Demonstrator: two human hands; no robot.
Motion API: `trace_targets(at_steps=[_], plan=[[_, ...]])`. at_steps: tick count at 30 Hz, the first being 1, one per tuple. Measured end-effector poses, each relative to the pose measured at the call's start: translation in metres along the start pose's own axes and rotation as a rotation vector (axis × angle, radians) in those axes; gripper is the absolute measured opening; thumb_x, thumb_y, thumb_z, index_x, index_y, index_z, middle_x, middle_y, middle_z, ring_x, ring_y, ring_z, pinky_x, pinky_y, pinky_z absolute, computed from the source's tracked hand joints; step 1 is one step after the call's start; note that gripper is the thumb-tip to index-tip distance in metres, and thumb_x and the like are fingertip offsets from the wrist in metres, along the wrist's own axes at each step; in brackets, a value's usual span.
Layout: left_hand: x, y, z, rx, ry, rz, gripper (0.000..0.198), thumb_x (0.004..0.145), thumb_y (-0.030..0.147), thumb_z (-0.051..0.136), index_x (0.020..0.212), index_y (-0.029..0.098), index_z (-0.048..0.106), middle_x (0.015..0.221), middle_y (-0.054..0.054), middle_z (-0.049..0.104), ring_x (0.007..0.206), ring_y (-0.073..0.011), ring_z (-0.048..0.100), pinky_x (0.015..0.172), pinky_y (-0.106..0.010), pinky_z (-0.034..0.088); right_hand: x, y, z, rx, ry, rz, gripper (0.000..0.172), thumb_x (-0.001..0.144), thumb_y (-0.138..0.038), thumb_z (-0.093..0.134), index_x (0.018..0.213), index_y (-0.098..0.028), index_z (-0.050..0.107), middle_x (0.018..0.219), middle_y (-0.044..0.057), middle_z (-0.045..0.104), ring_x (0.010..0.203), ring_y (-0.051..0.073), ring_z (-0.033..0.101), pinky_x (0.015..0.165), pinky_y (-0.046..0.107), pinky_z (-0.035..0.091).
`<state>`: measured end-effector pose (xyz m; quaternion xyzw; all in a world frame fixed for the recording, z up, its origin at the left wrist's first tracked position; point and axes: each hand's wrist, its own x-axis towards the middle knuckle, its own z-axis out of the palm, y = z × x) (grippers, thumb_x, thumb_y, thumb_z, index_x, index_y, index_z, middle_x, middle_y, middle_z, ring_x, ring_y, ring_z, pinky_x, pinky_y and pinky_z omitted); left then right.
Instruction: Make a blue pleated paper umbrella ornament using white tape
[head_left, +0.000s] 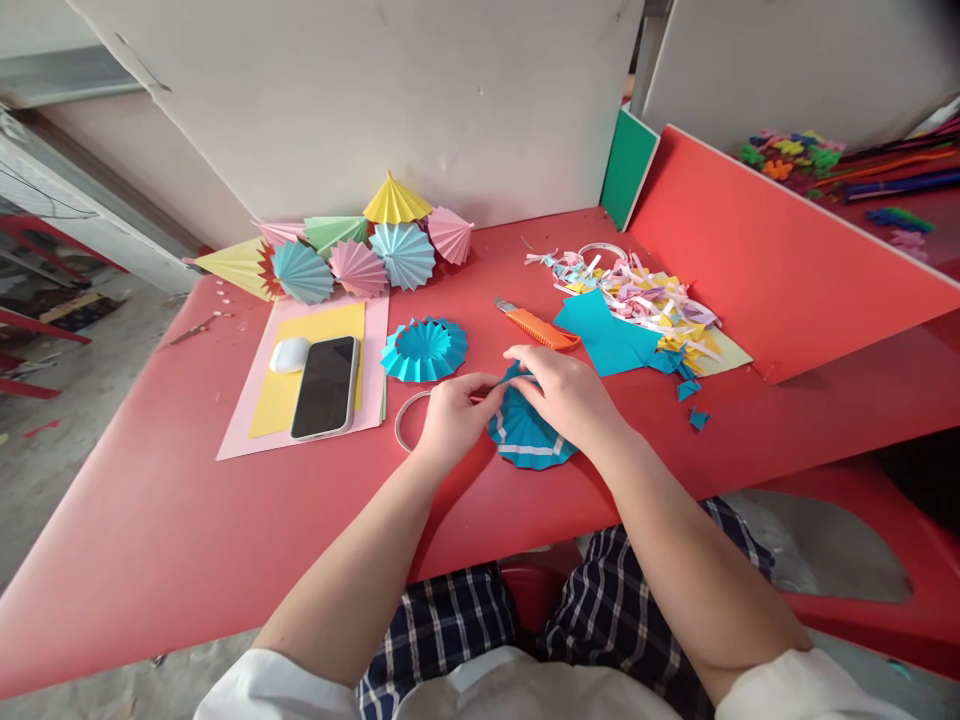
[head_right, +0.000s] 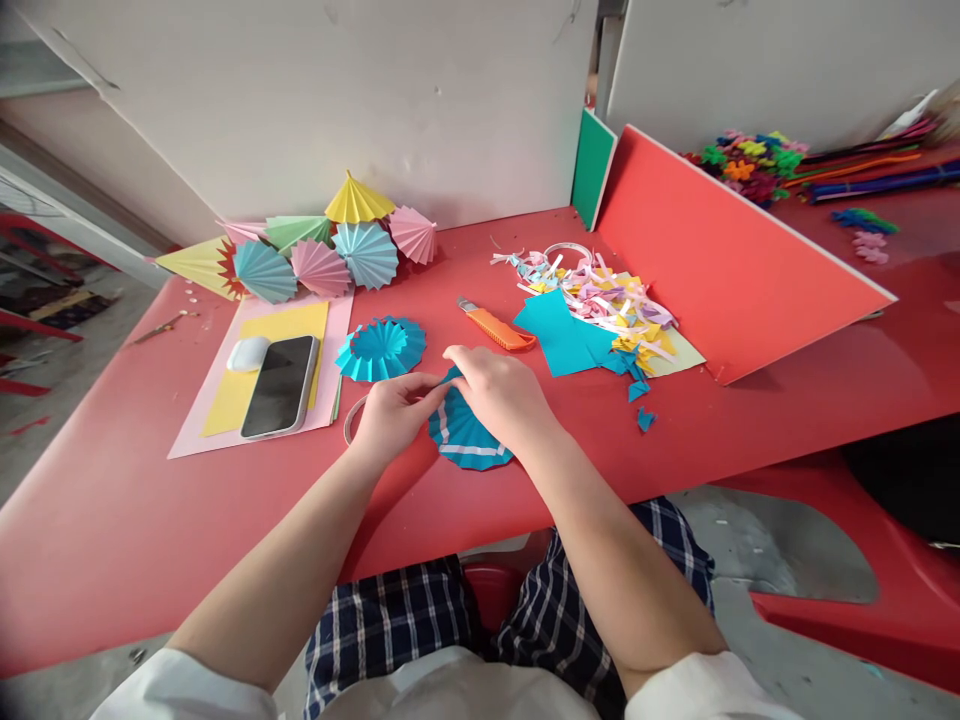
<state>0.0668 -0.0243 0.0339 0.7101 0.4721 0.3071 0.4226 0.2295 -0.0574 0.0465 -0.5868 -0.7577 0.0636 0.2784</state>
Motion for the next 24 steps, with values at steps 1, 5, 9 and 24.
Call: trace_targets(at_steps=[1,5,9,24], plan=[[0.000,0.000,0.000,-0.007,0.013,-0.003,0.021,0.079,0.035,0.057,0.079,0.017,0.068,0.066,-0.001,0.067,0.058,-0.0131,0.060,0.055,-0.023,0.047,0.000,0.002,-0.001,-0.012,0.022,-0.004,0.025,0.087,-0.023,0.052,0.111,-0.018,0.053,0.103,0.010,0.066,0.093,0.021,0.063,0.069,0.029,0.047],[0.001,-0.001,0.000,-0.054,0.055,-0.014,0.023,0.079,0.035,0.057,0.086,0.016,0.068,0.076,-0.003,0.069,0.065,-0.0141,0.062,0.059,-0.023,0.048,-0.002,0.009,-0.005,0.060,0.067,0.022,0.023,0.086,-0.025,0.054,0.108,-0.020,0.055,0.095,0.006,0.068,0.083,0.017,0.064,0.068,0.026,0.047],[0.001,-0.002,0.002,-0.032,0.076,-0.017,0.028,0.076,0.035,0.060,0.096,0.017,0.068,0.088,-0.005,0.070,0.075,-0.0160,0.063,0.063,-0.024,0.049,-0.002,0.007,-0.006,0.128,0.037,0.030,0.020,0.087,-0.022,0.051,0.107,-0.021,0.055,0.090,0.004,0.069,0.079,0.016,0.064,0.067,0.025,0.046],[0.000,-0.002,0.002,0.081,0.090,0.017,0.023,0.079,0.035,0.056,0.087,0.018,0.070,0.073,-0.001,0.068,0.063,-0.0122,0.056,0.055,-0.022,0.041,-0.002,-0.001,0.000,0.168,0.045,0.003,0.023,0.086,-0.018,0.052,0.109,-0.020,0.055,0.093,0.004,0.069,0.083,0.016,0.065,0.070,0.024,0.046]])
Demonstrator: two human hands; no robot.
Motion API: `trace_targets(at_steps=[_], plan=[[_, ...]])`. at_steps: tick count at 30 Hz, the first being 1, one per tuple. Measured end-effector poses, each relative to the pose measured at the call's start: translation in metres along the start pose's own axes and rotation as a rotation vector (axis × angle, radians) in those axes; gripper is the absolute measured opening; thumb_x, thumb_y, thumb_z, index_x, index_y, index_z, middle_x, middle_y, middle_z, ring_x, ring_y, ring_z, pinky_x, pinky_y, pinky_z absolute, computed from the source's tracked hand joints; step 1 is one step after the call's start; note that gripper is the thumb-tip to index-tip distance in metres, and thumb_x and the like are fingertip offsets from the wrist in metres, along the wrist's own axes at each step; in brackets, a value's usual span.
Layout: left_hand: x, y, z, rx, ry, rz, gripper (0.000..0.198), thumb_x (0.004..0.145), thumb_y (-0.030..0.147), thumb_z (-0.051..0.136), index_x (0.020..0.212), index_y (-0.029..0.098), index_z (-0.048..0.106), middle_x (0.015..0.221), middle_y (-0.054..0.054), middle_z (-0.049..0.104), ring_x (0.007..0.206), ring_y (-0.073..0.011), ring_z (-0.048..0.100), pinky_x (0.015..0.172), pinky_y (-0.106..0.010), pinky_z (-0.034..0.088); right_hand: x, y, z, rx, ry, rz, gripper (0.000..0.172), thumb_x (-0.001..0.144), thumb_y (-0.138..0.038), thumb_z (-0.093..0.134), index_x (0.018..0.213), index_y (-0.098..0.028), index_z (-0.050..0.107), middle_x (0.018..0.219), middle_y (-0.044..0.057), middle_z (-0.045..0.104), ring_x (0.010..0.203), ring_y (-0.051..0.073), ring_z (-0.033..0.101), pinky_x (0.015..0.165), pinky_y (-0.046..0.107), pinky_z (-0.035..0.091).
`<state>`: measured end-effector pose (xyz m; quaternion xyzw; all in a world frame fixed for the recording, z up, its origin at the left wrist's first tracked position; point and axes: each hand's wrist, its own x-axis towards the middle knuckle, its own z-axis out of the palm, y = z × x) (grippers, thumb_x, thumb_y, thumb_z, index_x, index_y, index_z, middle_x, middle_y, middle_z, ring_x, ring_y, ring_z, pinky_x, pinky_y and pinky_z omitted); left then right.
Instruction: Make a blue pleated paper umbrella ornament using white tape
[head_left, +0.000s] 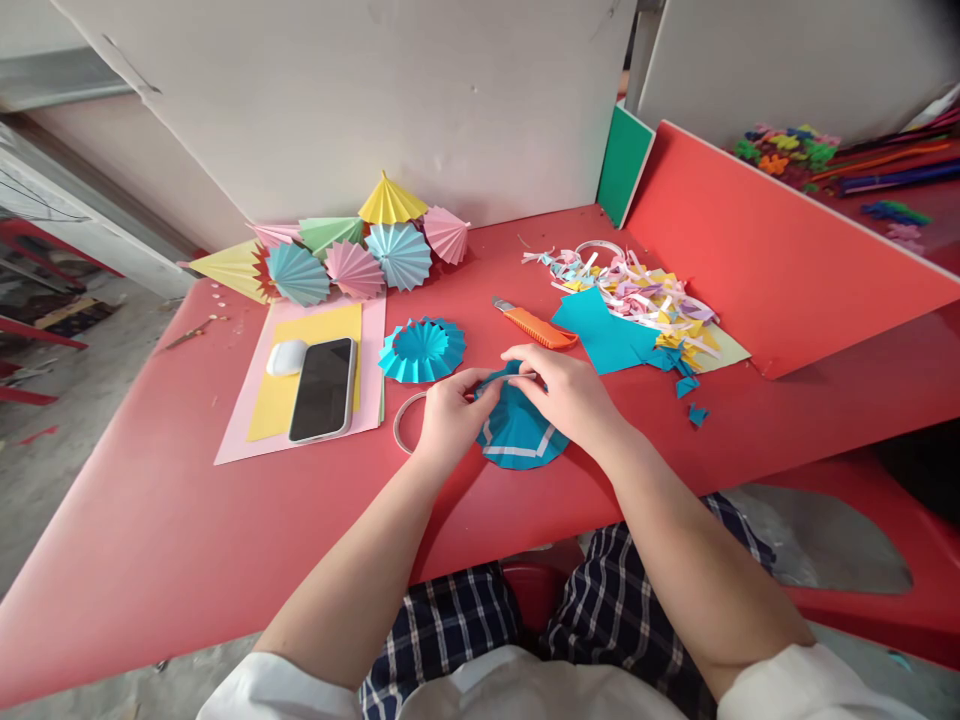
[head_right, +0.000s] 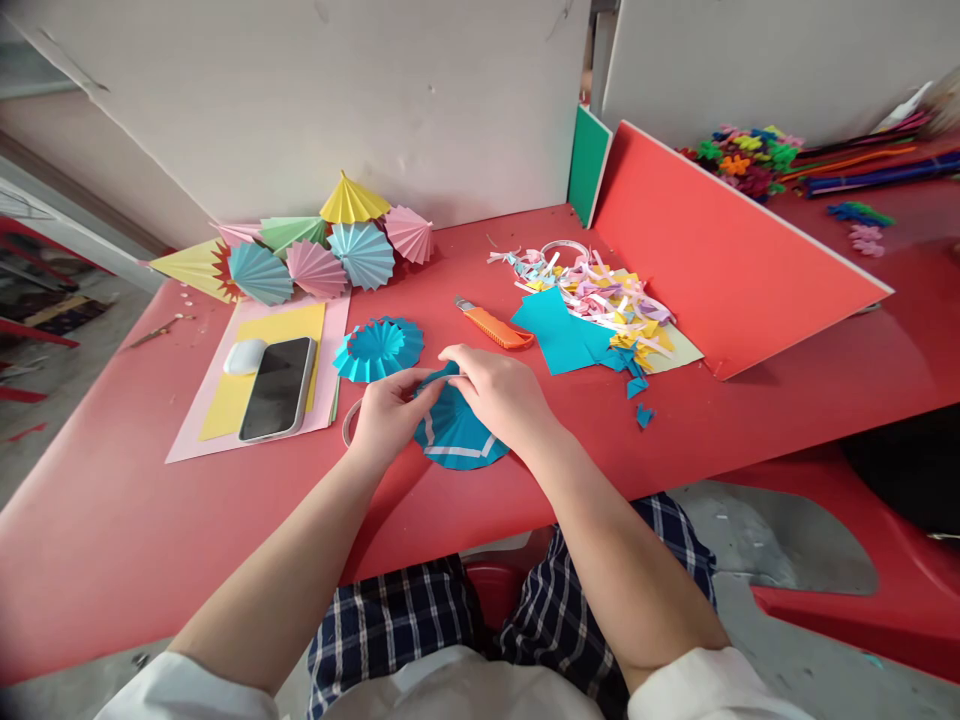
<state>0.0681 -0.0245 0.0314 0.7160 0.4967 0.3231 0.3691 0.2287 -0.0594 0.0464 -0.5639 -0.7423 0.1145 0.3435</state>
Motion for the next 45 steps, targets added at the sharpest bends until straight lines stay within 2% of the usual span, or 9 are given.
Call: trace_targets(at_steps=[7,14,16,20,24,27,32,45], plan=[[-0.002,0.004,-0.001,-0.062,-0.082,-0.028,0.026,0.081,0.039,0.054,0.086,0.018,0.070,0.064,0.000,0.063,0.054,-0.0107,0.053,0.048,-0.021,0.038,0.000,0.001,-0.001,0.029,-0.001,0.049,0.024,0.085,-0.022,0.055,0.109,-0.021,0.055,0.088,0.002,0.068,0.081,0.015,0.064,0.069,0.024,0.046],[-0.002,0.008,-0.002,-0.156,-0.066,-0.070,0.028,0.080,0.040,0.058,0.091,0.017,0.070,0.071,-0.001,0.065,0.060,-0.0112,0.054,0.052,-0.021,0.041,-0.001,0.011,-0.008,0.019,0.058,0.079,0.030,0.081,-0.024,0.061,0.111,-0.021,0.056,0.088,0.002,0.067,0.072,0.014,0.061,0.065,0.026,0.048],[-0.001,0.008,-0.002,-0.185,-0.056,-0.085,0.029,0.079,0.040,0.059,0.091,0.016,0.070,0.071,-0.002,0.065,0.060,-0.0116,0.055,0.052,-0.021,0.042,0.000,0.015,-0.011,0.017,0.094,0.066,0.029,0.081,-0.024,0.061,0.109,-0.020,0.057,0.090,0.003,0.066,0.077,0.016,0.061,0.070,0.029,0.049],[0.000,0.006,-0.001,-0.228,-0.034,-0.084,0.027,0.078,0.040,0.060,0.089,0.016,0.069,0.077,-0.003,0.068,0.066,-0.0139,0.059,0.057,-0.023,0.046,0.001,0.021,-0.017,0.054,0.132,0.055,0.029,0.079,-0.022,0.062,0.108,-0.020,0.057,0.103,0.006,0.064,0.098,0.021,0.058,0.083,0.034,0.048],[0.001,0.004,0.000,-0.230,-0.002,-0.071,0.026,0.075,0.037,0.064,0.093,0.018,0.068,0.087,-0.004,0.070,0.077,-0.0164,0.063,0.065,-0.025,0.049,0.000,0.018,-0.017,0.221,0.053,0.147,0.030,0.082,-0.018,0.056,0.111,-0.024,0.055,0.090,0.001,0.067,0.082,0.015,0.063,0.075,0.029,0.051],[0.001,0.005,0.000,-0.200,-0.010,-0.061,0.030,0.074,0.038,0.066,0.096,0.018,0.068,0.093,-0.005,0.070,0.083,-0.0178,0.063,0.070,-0.026,0.050,-0.001,0.014,-0.016,0.256,0.016,0.160,0.030,0.082,-0.019,0.055,0.112,-0.026,0.055,0.082,-0.001,0.066,0.073,0.013,0.062,0.068,0.027,0.050],[0.000,0.007,-0.001,-0.204,-0.056,-0.053,0.028,0.076,0.042,0.064,0.089,0.018,0.071,0.086,-0.003,0.071,0.078,-0.0176,0.064,0.066,-0.026,0.049,-0.002,0.012,-0.015,0.284,0.021,0.157,0.030,0.083,-0.018,0.054,0.112,-0.026,0.055,0.081,-0.002,0.065,0.073,0.012,0.061,0.068,0.025,0.049],[0.000,0.008,-0.003,-0.270,-0.102,-0.030,0.029,0.078,0.040,0.063,0.095,0.018,0.071,0.091,-0.004,0.072,0.081,-0.0187,0.065,0.068,-0.027,0.051,0.000,0.013,-0.014,0.297,0.052,0.175,0.029,0.083,-0.018,0.053,0.111,-0.025,0.055,0.077,-0.004,0.064,0.071,0.012,0.060,0.070,0.026,0.047]])
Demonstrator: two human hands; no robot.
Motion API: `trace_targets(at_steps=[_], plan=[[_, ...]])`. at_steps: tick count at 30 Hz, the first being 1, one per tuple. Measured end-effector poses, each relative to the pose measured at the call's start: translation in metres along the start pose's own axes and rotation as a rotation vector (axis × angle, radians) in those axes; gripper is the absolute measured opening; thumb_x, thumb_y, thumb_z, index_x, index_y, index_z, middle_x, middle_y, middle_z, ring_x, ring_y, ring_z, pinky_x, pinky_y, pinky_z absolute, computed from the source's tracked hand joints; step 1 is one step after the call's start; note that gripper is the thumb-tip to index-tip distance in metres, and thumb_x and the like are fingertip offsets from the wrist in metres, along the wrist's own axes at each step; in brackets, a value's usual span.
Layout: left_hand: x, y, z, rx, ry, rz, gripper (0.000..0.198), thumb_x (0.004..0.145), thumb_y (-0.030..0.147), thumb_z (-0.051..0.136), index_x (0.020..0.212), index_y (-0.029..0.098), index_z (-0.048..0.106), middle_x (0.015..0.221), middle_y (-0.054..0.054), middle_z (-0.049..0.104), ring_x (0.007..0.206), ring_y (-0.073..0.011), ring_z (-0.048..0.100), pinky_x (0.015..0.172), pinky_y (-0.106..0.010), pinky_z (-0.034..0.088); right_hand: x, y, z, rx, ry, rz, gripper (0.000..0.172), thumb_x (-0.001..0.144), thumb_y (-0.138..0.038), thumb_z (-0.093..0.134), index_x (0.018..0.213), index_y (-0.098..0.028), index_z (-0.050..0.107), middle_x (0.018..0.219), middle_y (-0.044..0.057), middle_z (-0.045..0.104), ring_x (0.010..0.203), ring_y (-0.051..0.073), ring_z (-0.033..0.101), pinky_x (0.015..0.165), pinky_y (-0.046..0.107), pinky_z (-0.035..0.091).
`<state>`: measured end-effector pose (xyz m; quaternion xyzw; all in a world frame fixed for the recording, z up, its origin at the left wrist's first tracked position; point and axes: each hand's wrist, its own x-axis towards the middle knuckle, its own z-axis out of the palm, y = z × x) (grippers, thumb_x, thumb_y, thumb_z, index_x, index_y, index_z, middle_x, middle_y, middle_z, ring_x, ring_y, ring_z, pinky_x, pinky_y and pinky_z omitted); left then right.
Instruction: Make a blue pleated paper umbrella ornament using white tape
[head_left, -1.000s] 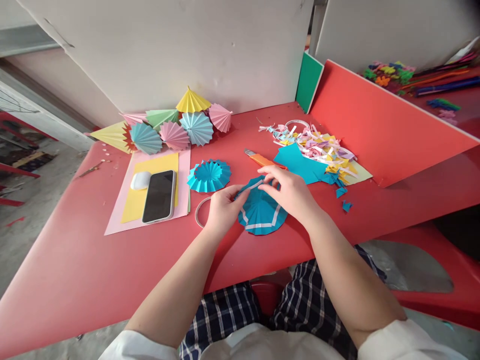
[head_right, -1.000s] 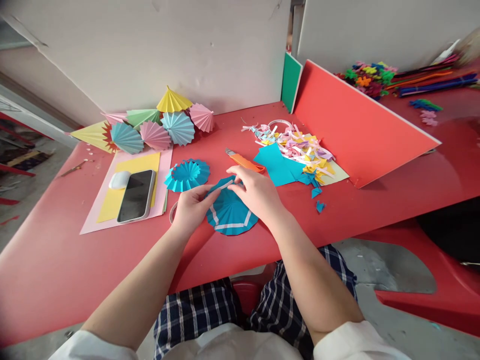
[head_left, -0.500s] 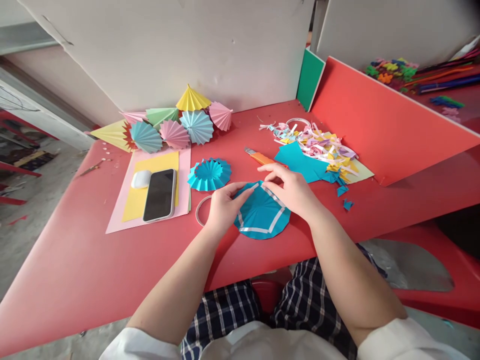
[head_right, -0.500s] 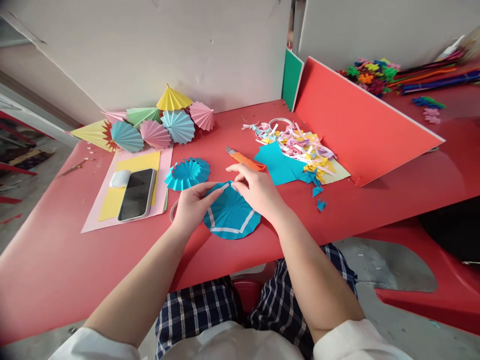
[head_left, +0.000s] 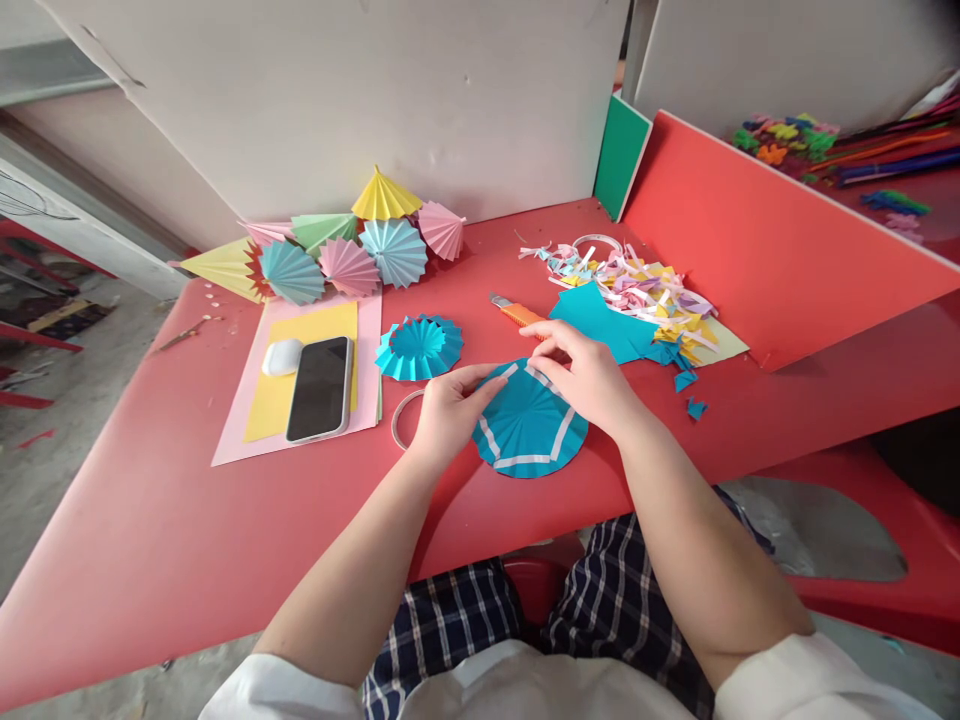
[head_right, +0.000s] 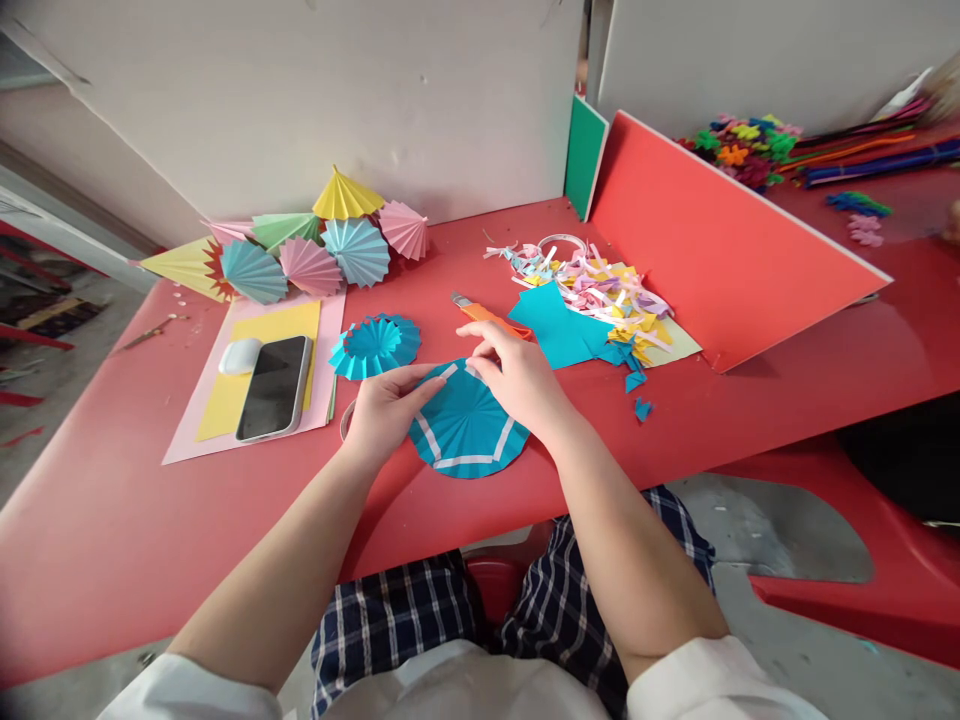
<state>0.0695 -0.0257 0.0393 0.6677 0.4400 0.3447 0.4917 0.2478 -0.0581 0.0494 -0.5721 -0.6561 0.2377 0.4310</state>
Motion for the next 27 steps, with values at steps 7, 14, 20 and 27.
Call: trace_targets(at_steps=[7,14,20,27], plan=[[0.0013,-0.0056,0.0004,0.029,0.063,0.059,0.030,0.078,0.034,0.064,0.104,0.020,0.066,0.103,-0.005,0.070,0.096,-0.0200,0.064,0.075,-0.027,0.052,-0.0008,-0.0030,0.0015,0.004,-0.013,-0.017,0.030,0.083,-0.018,0.052,0.113,-0.026,0.054,0.080,-0.002,0.063,0.077,0.012,0.061,0.074,0.027,0.048],[-0.0019,-0.0035,0.0018,0.075,0.075,0.071,0.033,0.077,0.034,0.064,0.108,0.023,0.064,0.099,-0.005,0.070,0.089,-0.0193,0.064,0.068,-0.026,0.053,-0.0019,-0.0041,0.0048,0.023,-0.064,-0.032,0.036,0.081,-0.021,0.058,0.115,-0.027,0.053,0.091,0.000,0.065,0.089,0.015,0.062,0.079,0.028,0.049],[-0.0027,-0.0031,0.0025,0.134,0.077,0.094,0.039,0.077,0.033,0.064,0.115,0.024,0.061,0.089,-0.003,0.069,0.073,-0.0140,0.060,0.064,-0.025,0.047,-0.0023,-0.0054,0.0065,0.040,-0.085,-0.022,0.035,0.082,-0.017,0.054,0.116,-0.027,0.053,0.091,0.000,0.065,0.088,0.015,0.062,0.079,0.029,0.051],[-0.0021,-0.0049,0.0022,0.142,0.122,0.128,0.034,0.079,0.031,0.062,0.112,0.023,0.062,0.097,-0.005,0.068,0.086,-0.0165,0.062,0.072,-0.026,0.048,-0.0024,-0.0034,0.0038,0.054,-0.095,-0.013,0.041,0.080,-0.019,0.058,0.118,-0.030,0.052,0.093,0.001,0.064,0.089,0.015,0.062,0.081,0.030,0.051]])
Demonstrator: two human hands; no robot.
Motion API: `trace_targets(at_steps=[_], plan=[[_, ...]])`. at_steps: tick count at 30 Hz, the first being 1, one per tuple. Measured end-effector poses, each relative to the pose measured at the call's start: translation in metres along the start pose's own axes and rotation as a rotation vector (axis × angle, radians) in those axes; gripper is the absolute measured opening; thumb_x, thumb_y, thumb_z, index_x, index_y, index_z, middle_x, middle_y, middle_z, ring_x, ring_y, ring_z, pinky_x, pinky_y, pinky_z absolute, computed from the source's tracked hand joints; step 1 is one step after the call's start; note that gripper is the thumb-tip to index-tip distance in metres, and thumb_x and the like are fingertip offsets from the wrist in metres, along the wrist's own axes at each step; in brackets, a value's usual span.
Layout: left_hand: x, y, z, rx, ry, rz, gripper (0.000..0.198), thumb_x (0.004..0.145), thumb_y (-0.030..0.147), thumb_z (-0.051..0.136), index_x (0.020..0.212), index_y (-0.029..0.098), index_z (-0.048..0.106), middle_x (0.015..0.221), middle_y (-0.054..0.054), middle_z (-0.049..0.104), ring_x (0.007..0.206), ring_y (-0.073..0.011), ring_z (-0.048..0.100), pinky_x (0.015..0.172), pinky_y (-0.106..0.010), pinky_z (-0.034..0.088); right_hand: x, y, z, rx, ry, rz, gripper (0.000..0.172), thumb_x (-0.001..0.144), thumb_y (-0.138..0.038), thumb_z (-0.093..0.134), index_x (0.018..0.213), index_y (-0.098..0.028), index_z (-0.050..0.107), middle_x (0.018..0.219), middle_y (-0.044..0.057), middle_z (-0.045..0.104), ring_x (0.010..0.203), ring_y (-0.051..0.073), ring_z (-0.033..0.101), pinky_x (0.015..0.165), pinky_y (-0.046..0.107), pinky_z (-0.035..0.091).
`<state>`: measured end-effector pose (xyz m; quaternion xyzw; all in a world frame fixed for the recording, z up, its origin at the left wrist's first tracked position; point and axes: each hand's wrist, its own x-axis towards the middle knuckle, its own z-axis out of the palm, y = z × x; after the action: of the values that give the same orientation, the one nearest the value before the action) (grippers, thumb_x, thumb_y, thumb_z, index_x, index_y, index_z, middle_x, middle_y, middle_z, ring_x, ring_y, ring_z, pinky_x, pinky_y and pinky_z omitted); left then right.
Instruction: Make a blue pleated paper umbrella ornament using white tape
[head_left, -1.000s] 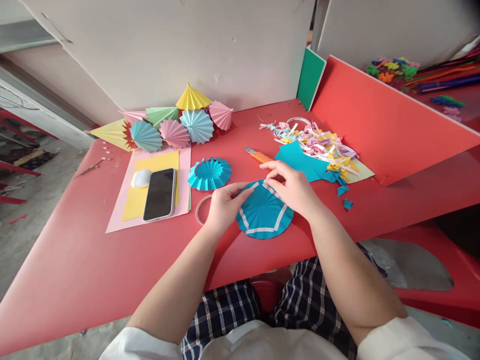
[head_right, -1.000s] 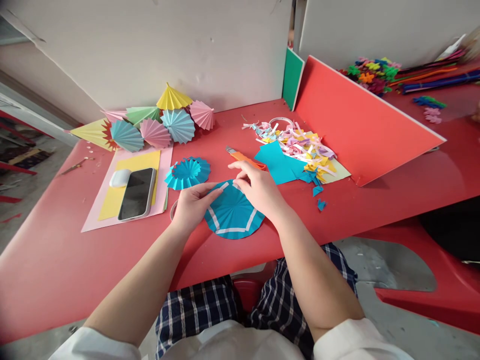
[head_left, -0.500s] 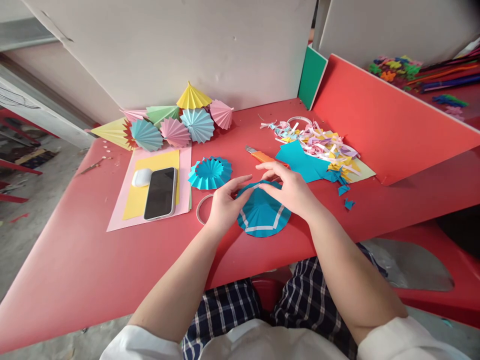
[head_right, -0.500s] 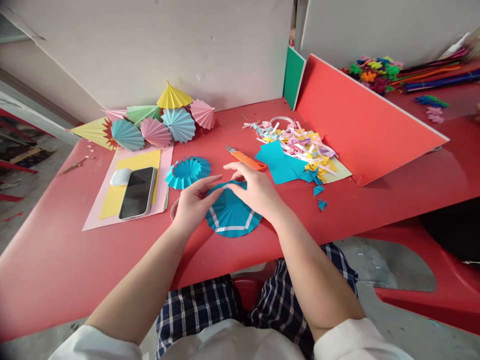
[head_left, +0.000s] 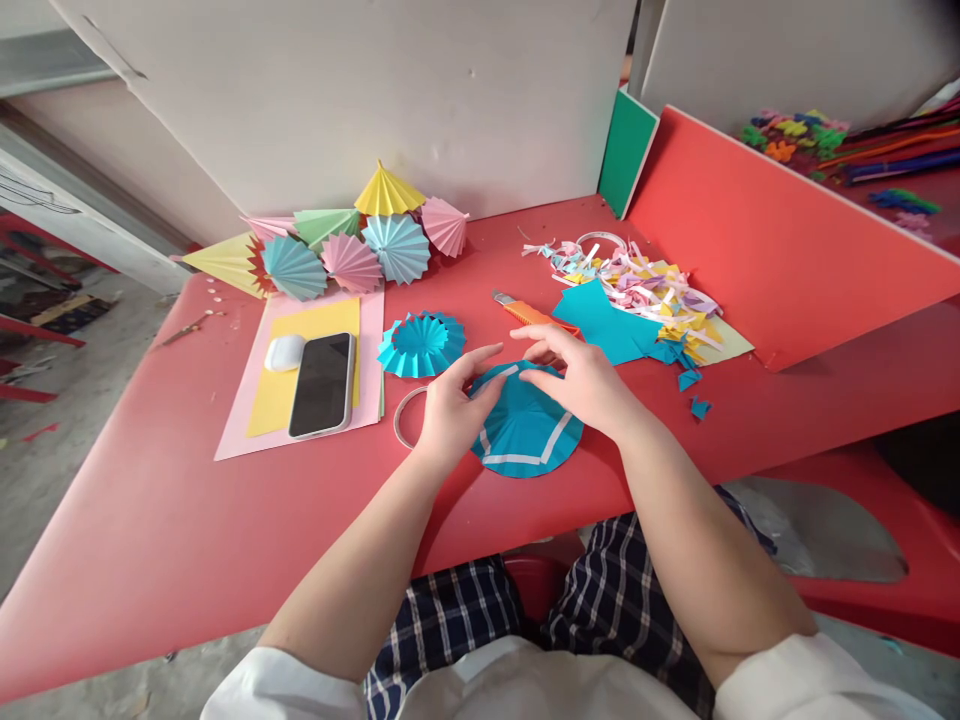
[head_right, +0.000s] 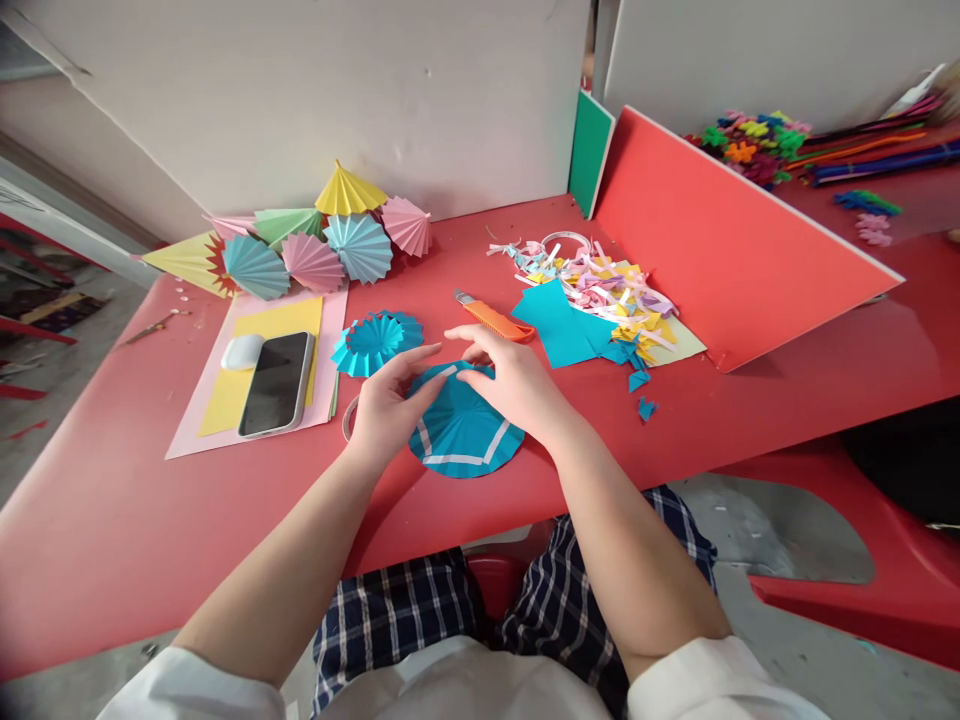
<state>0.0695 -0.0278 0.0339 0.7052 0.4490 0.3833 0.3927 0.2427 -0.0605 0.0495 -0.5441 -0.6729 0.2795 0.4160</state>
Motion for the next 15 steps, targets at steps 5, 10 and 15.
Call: trace_targets(at_steps=[5,10,15], plan=[[-0.0006,0.0008,-0.0002,-0.010,0.000,0.004,0.025,0.080,0.028,0.060,0.103,0.021,0.066,0.101,-0.004,0.069,0.094,-0.0175,0.063,0.079,-0.026,0.050,0.0008,0.0032,-0.0015,-0.002,0.036,0.018,0.041,0.079,-0.019,0.059,0.119,-0.030,0.052,0.089,0.000,0.063,0.083,0.014,0.062,0.076,0.030,0.053],[-0.0012,0.0031,-0.0006,0.015,0.024,0.012,0.021,0.080,0.027,0.059,0.098,0.021,0.068,0.097,-0.003,0.070,0.091,-0.0173,0.064,0.079,-0.027,0.051,0.0012,0.0023,0.0012,-0.010,0.053,0.010,0.042,0.079,-0.019,0.059,0.119,-0.030,0.052,0.086,0.000,0.062,0.080,0.014,0.062,0.074,0.029,0.053],[-0.0012,0.0044,-0.0008,0.029,0.029,0.014,0.020,0.079,0.031,0.060,0.095,0.021,0.068,0.094,-0.003,0.071,0.088,-0.0173,0.063,0.078,-0.027,0.049,0.0010,0.0015,0.0018,0.006,0.045,-0.005,0.041,0.080,-0.018,0.058,0.119,-0.030,0.052,0.086,-0.001,0.063,0.080,0.014,0.062,0.073,0.028,0.053]])
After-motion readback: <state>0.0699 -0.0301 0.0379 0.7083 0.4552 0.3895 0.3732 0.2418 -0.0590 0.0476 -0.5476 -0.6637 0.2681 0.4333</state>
